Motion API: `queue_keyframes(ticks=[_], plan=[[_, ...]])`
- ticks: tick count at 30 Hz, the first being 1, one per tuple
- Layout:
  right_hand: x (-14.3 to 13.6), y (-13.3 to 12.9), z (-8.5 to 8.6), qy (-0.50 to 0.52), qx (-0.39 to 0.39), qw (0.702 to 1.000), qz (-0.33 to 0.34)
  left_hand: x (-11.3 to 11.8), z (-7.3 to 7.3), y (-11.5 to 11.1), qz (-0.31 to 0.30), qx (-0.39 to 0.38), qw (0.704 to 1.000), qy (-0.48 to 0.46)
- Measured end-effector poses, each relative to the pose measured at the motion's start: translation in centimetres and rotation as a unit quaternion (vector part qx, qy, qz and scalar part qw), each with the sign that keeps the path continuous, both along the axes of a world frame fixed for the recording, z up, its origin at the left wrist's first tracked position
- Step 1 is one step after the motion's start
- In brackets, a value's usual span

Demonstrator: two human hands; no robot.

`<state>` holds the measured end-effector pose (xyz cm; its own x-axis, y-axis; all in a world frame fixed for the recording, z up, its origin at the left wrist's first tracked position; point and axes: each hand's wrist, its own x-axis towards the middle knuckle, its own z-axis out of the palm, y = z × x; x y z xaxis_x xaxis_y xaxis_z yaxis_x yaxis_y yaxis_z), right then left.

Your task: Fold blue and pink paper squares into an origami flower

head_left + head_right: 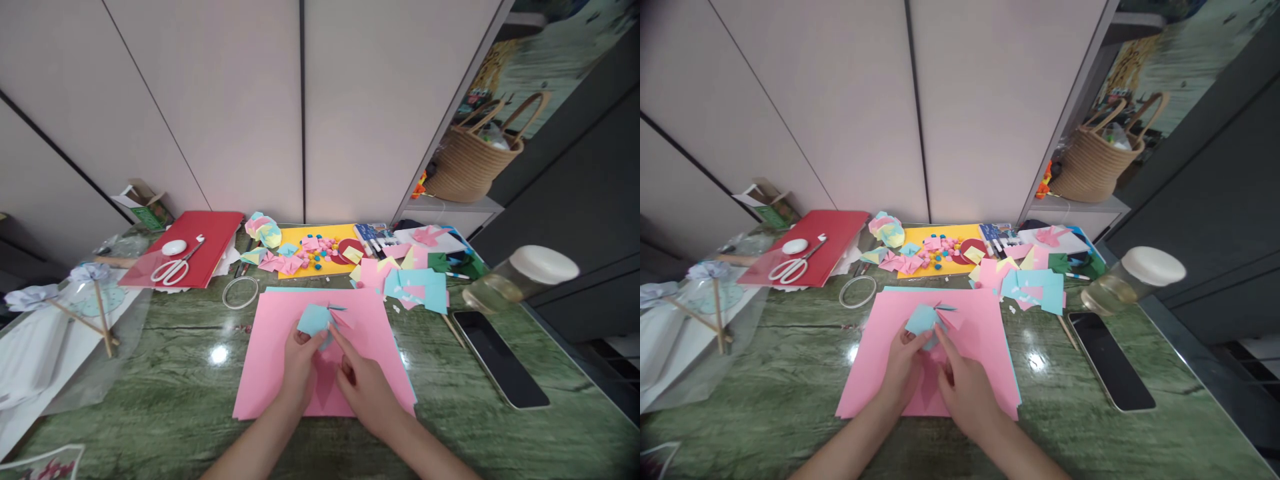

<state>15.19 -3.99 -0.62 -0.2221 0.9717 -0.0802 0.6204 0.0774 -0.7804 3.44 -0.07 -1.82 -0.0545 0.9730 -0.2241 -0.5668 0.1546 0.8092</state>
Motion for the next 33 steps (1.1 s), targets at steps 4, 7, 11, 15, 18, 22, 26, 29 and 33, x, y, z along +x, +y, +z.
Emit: queue_keyframes(ticks=[4,7,11,15,18,22,26,29,33], plan=[[0.0,-0.1,-0.2,-0.063,0.029,0.997,0.021,0.0,-0.2,-0.1,0.021,-0.019,1.0,0.011],[0.3,-0.1,-0.5,-0.146,0.089,0.985,0.03,-0.1,-0.4,-0.2,0.041,-0.035,0.998,0.04],[0.9,0.3,-1.0,-0.252,0.195,0.947,0.038,-0.1,-0.5,-0.2,0.049,-0.054,0.995,0.066],[1.4,0.5,-1.3,-0.319,0.275,0.907,0.023,0.0,-0.2,-0.2,0.039,-0.063,0.995,0.061],[1.6,0.5,-1.3,-0.344,0.322,0.882,0.018,0.0,-0.2,-0.1,0.036,-0.068,0.996,0.049],[1.7,0.4,-0.9,-0.359,0.359,0.861,0.017,0.1,-0.1,-0.2,0.028,-0.077,0.996,0.035],[1.6,0.3,-0.4,-0.362,0.361,0.859,0.014,0.3,0.2,-0.3,0.025,-0.079,0.996,0.015],[1.8,0.2,-0.1,-0.34,0.349,0.873,-0.005,0.2,0.2,-0.3,0.024,-0.085,0.996,0.006],[2.4,0.3,0.4,-0.233,0.3,0.921,-0.086,-0.1,0.2,-0.1,0.017,-0.104,0.994,-0.019]])
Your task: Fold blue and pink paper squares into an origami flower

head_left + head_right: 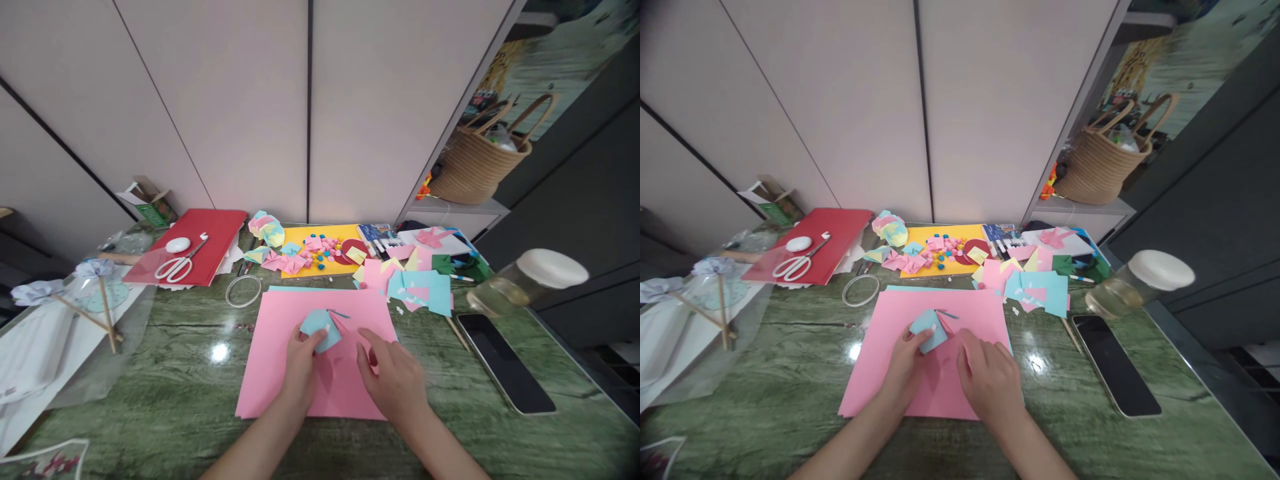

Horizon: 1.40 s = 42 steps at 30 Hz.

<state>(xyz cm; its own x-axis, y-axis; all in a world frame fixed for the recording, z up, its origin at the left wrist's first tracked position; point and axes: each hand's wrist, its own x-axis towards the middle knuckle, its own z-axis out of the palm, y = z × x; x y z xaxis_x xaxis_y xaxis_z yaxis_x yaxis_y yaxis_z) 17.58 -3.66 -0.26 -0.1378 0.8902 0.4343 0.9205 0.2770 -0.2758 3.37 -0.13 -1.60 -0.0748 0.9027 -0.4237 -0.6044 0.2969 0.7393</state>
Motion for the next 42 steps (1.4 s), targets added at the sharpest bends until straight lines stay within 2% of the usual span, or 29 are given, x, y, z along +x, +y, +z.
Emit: queue_keyframes(ticks=[2,5,7,10,12,14,16,20,26,35,42], plan=[[0.1,0.2,0.3,0.106,-0.081,0.991,-0.017,0.1,0.0,0.0,-0.014,0.001,0.999,-0.044],[-0.3,0.8,0.4,0.287,-0.218,0.933,-0.008,0.4,0.0,-0.2,-0.04,-0.01,0.994,-0.105],[-0.7,1.2,0.1,0.415,-0.27,0.868,0.02,0.6,-0.1,-0.4,-0.06,-0.025,0.99,-0.126],[-1.3,1.6,-0.7,0.6,-0.321,0.731,0.058,1.0,0.0,-0.9,-0.104,-0.02,0.983,-0.151],[-1.5,1.7,-1.2,0.687,-0.324,0.649,0.042,1.1,0.0,-1.1,-0.131,-0.009,0.979,-0.158],[-1.6,1.8,-1.4,0.735,-0.318,0.599,0.022,1.3,0.0,-1.3,-0.151,-0.001,0.977,-0.152],[-1.5,1.8,-1.3,0.759,-0.314,0.57,0.021,1.3,0.0,-1.4,-0.168,0.008,0.975,-0.144],[-1.2,1.9,-1.1,0.773,-0.318,0.548,0.023,1.5,0.1,-1.4,-0.184,0.016,0.973,-0.142],[-1.0,2.0,-1.5,0.783,-0.312,0.537,-0.006,1.4,-0.1,-1.4,-0.188,0.004,0.974,-0.128],[-1.2,1.7,-1.3,0.775,-0.287,0.563,0.004,1.4,-0.1,-1.5,-0.203,0.011,0.971,-0.126],[-1.3,1.8,-1.3,0.763,-0.307,0.569,0.01,1.2,-0.2,-1.2,-0.173,-0.034,0.975,-0.138]])
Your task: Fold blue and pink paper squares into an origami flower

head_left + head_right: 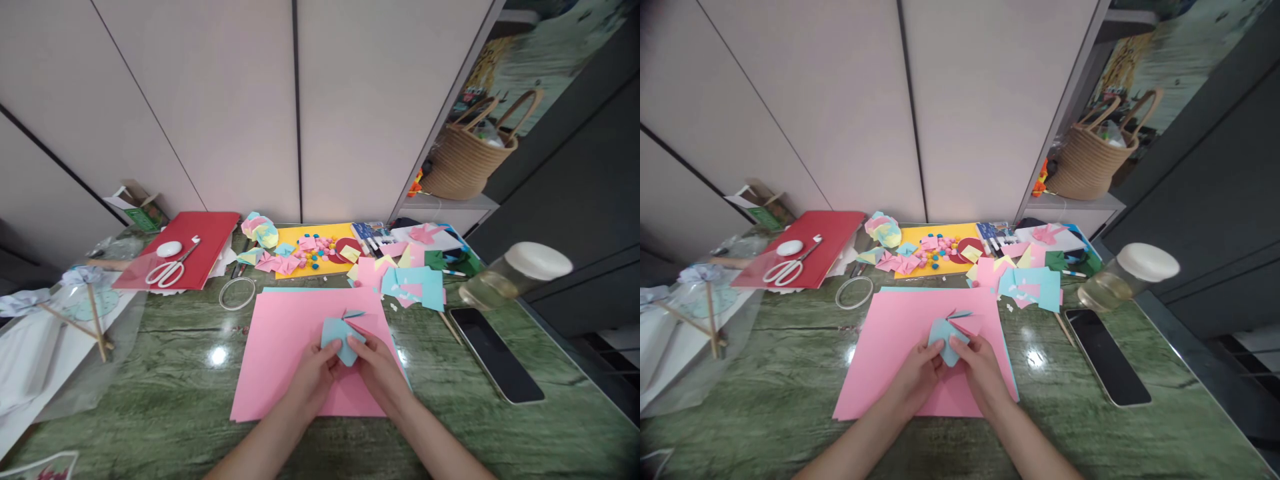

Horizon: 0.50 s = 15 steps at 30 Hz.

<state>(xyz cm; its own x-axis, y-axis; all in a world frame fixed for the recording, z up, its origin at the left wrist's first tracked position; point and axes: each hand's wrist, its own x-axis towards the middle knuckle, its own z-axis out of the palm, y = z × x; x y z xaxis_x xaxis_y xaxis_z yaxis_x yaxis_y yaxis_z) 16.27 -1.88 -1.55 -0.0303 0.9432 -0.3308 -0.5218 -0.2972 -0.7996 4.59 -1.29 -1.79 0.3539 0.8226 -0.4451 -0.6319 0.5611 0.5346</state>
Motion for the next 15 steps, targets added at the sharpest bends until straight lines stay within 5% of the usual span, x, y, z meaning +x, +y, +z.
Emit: queue_keyframes(ticks=[15], plan=[[0.24,0.04,0.14,0.033,-0.026,0.999,0.014,-0.03,-0.23,-0.17,-0.027,0.045,0.999,0.003]])
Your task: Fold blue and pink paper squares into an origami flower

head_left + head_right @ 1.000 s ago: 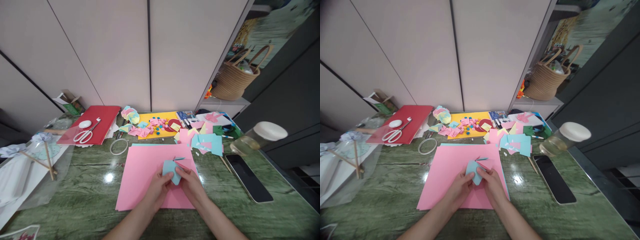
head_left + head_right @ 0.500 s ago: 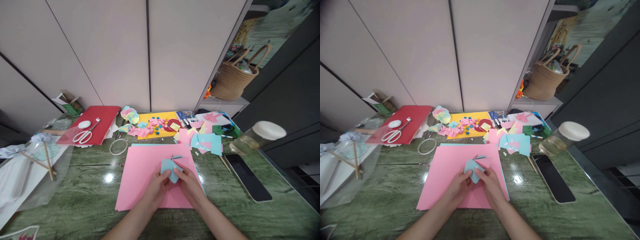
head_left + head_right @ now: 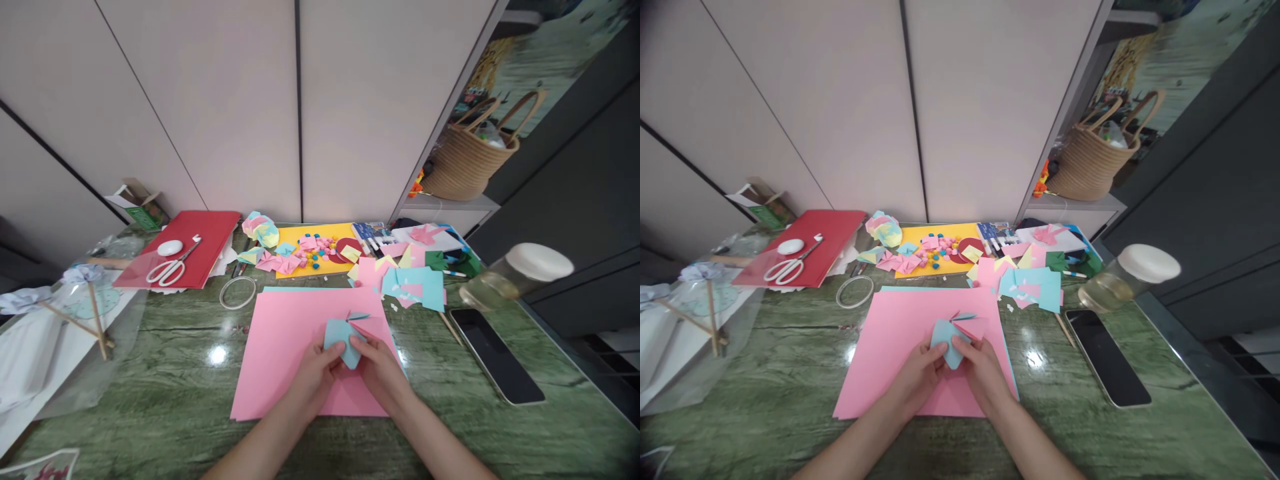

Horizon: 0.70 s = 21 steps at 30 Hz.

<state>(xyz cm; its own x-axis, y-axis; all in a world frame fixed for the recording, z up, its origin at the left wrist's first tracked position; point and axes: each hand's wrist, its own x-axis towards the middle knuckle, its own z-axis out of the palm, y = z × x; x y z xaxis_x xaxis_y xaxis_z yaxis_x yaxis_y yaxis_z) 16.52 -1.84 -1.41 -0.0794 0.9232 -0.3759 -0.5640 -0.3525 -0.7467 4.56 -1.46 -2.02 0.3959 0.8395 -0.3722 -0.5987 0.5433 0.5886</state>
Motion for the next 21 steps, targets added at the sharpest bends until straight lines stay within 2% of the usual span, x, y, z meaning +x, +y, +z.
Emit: queue_keyframes(ticks=[5,12,21], plan=[[-0.03,0.02,0.09,0.013,0.006,1.0,-0.003,0.07,0.38,-0.04,-0.008,0.002,1.0,0.01],[-0.44,-0.33,-0.25,-0.016,0.054,0.998,-0.027,0.13,0.46,0.0,-0.013,0.021,1.0,-0.013],[-0.14,-0.28,-0.03,-0.007,0.048,0.999,0.025,-0.01,0.5,-0.01,0.006,0.017,0.999,-0.046]])
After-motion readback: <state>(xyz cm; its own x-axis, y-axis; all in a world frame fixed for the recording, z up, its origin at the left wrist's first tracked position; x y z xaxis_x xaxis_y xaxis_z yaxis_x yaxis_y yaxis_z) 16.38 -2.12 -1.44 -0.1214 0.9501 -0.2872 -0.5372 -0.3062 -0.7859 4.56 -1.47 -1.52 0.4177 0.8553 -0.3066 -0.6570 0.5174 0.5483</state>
